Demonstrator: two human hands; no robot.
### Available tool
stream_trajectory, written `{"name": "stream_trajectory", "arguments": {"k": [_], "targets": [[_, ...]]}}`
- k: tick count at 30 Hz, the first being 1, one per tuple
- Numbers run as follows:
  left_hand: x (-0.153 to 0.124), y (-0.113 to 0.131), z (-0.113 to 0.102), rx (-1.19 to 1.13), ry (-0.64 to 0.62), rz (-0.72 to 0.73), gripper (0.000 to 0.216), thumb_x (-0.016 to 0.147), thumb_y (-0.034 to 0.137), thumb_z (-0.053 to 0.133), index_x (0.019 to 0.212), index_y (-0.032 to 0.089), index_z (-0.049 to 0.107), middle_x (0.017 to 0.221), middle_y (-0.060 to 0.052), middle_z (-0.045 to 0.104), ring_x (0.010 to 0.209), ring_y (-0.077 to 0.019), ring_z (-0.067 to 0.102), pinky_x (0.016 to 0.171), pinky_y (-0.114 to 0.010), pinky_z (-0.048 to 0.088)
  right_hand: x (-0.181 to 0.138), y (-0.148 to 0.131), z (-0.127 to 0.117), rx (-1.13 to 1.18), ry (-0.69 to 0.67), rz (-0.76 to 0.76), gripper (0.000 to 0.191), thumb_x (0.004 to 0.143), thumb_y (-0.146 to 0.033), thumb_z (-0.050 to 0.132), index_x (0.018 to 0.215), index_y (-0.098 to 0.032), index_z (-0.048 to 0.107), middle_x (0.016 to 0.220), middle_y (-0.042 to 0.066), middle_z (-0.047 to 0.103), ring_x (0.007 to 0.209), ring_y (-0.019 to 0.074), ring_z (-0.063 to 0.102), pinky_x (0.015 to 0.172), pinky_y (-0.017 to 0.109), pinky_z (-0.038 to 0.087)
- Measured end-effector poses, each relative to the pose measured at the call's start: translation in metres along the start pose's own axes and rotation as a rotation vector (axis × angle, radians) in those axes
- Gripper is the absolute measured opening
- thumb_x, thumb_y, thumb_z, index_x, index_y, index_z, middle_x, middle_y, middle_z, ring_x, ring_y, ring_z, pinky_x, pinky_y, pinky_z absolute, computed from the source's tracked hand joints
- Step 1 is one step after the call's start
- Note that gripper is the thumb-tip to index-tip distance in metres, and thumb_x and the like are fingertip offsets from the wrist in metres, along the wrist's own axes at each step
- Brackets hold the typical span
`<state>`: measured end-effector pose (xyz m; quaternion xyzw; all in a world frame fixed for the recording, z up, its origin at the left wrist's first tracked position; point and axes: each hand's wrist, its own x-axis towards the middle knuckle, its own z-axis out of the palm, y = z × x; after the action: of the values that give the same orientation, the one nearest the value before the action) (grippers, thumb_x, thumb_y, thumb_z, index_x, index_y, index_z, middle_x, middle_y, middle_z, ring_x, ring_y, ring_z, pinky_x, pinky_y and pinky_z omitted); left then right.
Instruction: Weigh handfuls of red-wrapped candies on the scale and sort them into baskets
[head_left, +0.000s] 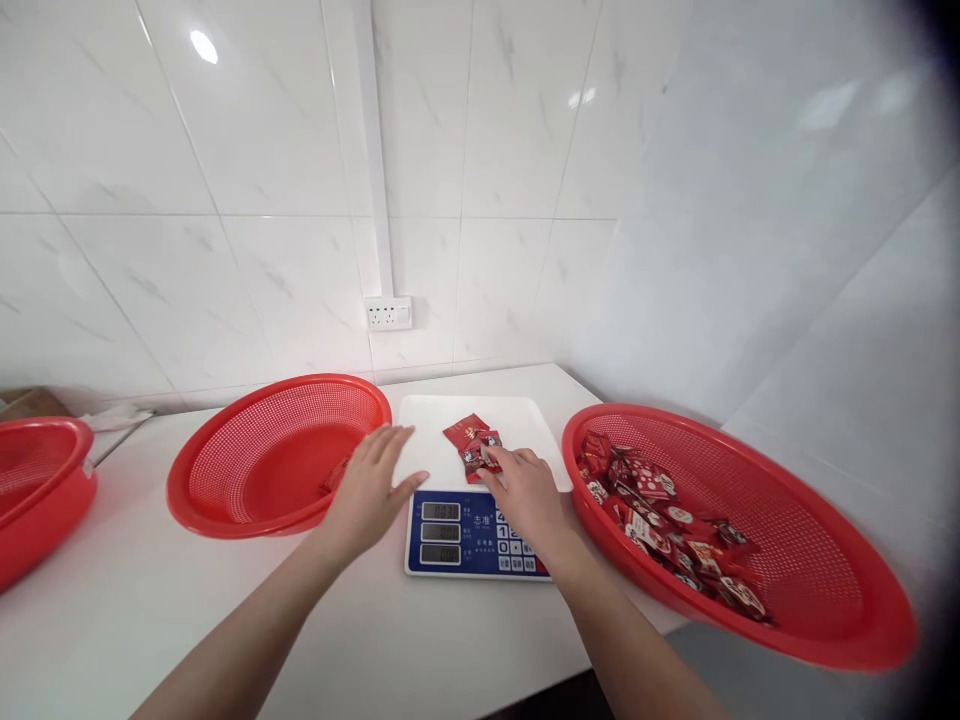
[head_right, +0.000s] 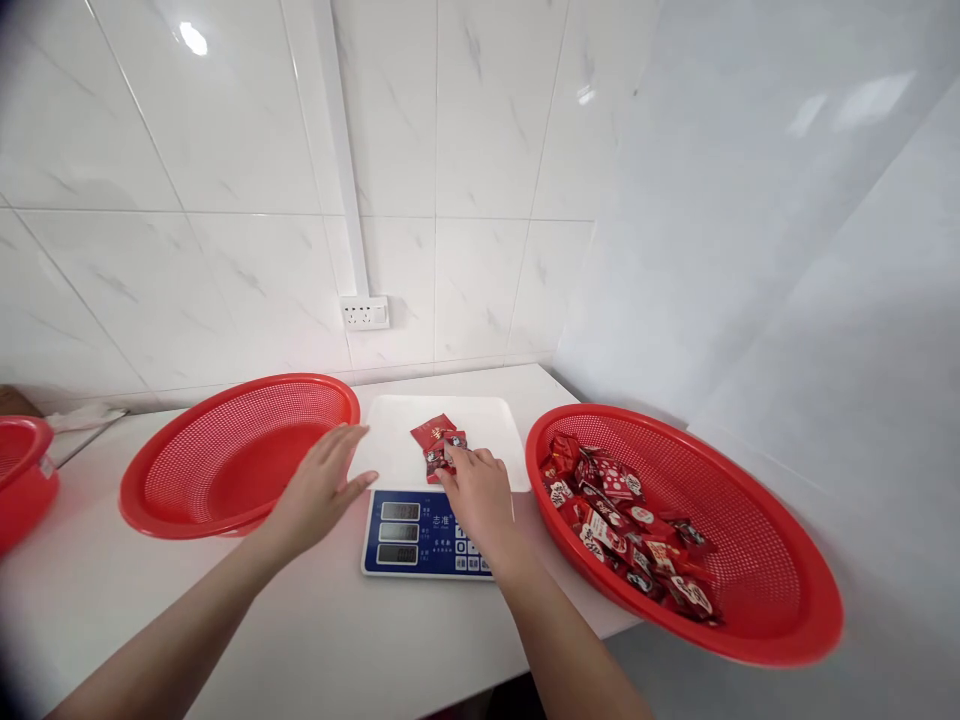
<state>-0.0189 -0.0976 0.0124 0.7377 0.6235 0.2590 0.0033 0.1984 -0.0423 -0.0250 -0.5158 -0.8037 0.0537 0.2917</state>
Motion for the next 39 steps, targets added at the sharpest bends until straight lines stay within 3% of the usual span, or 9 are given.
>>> {"name": "stream_trajectory", "arguments": {"k": [3,6,12,17,20,23,28,32,39], "targets": [[-0.002,0.018,0.018,-0.091,-0.062,0.13,0.052,0.087,0.048,0.042,0.131,0.02,0.04,0.136,-0.011,0.046,0.132,-0.0275,0.03,0.105,-0.047,0.028,0.013,-0.005,0.008,-0.128,-0.039,-0.043,0.028,0.082,-0.029,0.054,0.109,-0.02,0.059,0.094,0.01,0.069,0.094,0.0291,0.053,0.078,0.042,0.036],[-0.001,0.028,0.029,-0.197,-0.115,0.156,0.049,0.087,0.045,0.044,0.13,0.022,0.041,0.133,-0.009,0.049,0.132,-0.027,0.03,0.104,-0.047,0.03,0.017,-0.008,0.012,-0.083,-0.041,-0.038,0.028,0.079,-0.02,0.057,0.107,-0.021,0.058,0.093,0.007,0.069,0.092,0.0271,0.053,0.077,0.04,0.036],[0.007,0.033,0.03,-0.509,-0.113,0.028,0.047,0.085,0.037,0.049,0.13,0.024,0.041,0.13,-0.008,0.051,0.121,-0.0232,0.044,0.098,-0.04,0.039,0.006,-0.019,-0.003,0.375,-0.022,-0.041,0.026,0.078,-0.014,0.051,0.101,-0.024,0.058,0.096,0.002,0.065,0.092,0.0198,0.055,0.082,0.035,0.042],[0.007,0.032,0.022,-0.777,-0.126,-0.053,0.021,0.084,0.033,0.05,0.098,0.021,0.06,0.093,-0.003,0.067,0.085,-0.0179,0.062,0.076,-0.03,0.049,-0.003,-0.025,-0.013,0.606,-0.094,-0.112,0.021,0.083,-0.022,0.048,0.103,-0.024,0.056,0.101,0.003,0.061,0.091,0.0159,0.058,0.082,0.032,0.046],[0.005,0.017,0.007,-0.669,0.054,-0.14,0.023,0.083,0.037,0.051,0.097,0.021,0.059,0.092,-0.004,0.067,0.084,-0.0189,0.062,0.075,-0.031,0.049,0.005,-0.01,-0.013,0.514,-0.02,0.007,0.027,0.083,-0.024,0.048,0.109,-0.023,0.054,0.105,0.004,0.06,0.091,0.0166,0.058,0.08,0.033,0.047],[0.004,-0.01,-0.011,-0.389,0.19,-0.207,0.026,0.085,0.037,0.045,0.104,0.023,0.059,0.105,-0.005,0.064,0.093,-0.0215,0.059,0.076,-0.033,0.049,0.018,0.009,-0.01,0.231,-0.005,0.126,0.03,0.082,-0.027,0.05,0.111,-0.022,0.056,0.112,0.008,0.059,0.103,0.0227,0.054,0.081,0.037,0.045],[-0.003,-0.043,-0.017,0.046,0.133,-0.233,0.038,0.087,0.034,0.038,0.119,0.023,0.056,0.137,-0.011,0.044,0.128,-0.0335,0.033,0.097,-0.053,0.036,0.028,0.014,0.001,0.013,-0.131,0.118,0.035,0.081,-0.031,0.053,0.115,-0.021,0.056,0.114,0.01,0.059,0.101,0.0253,0.056,0.079,0.035,0.043],[-0.013,-0.039,-0.002,-0.03,0.085,-0.165,0.041,0.088,0.036,0.041,0.126,0.024,0.05,0.145,-0.009,0.034,0.137,-0.0308,0.017,0.102,-0.054,0.03,0.03,0.013,0.01,0.078,-0.108,0.119,0.03,0.08,-0.016,0.048,0.107,-0.02,0.059,0.111,0.008,0.059,0.092,0.0202,0.058,0.077,0.031,0.044],[-0.018,-0.011,0.008,-0.356,0.046,-0.081,0.033,0.087,0.037,0.044,0.116,0.028,0.055,0.135,-0.005,0.047,0.131,-0.0273,0.031,0.102,-0.05,0.034,0.036,0.017,0.004,0.287,0.072,0.107,0.029,0.069,-0.004,0.046,0.084,-0.02,0.064,0.103,0.006,0.063,0.096,0.0194,0.057,0.087,0.036,0.043]]}}
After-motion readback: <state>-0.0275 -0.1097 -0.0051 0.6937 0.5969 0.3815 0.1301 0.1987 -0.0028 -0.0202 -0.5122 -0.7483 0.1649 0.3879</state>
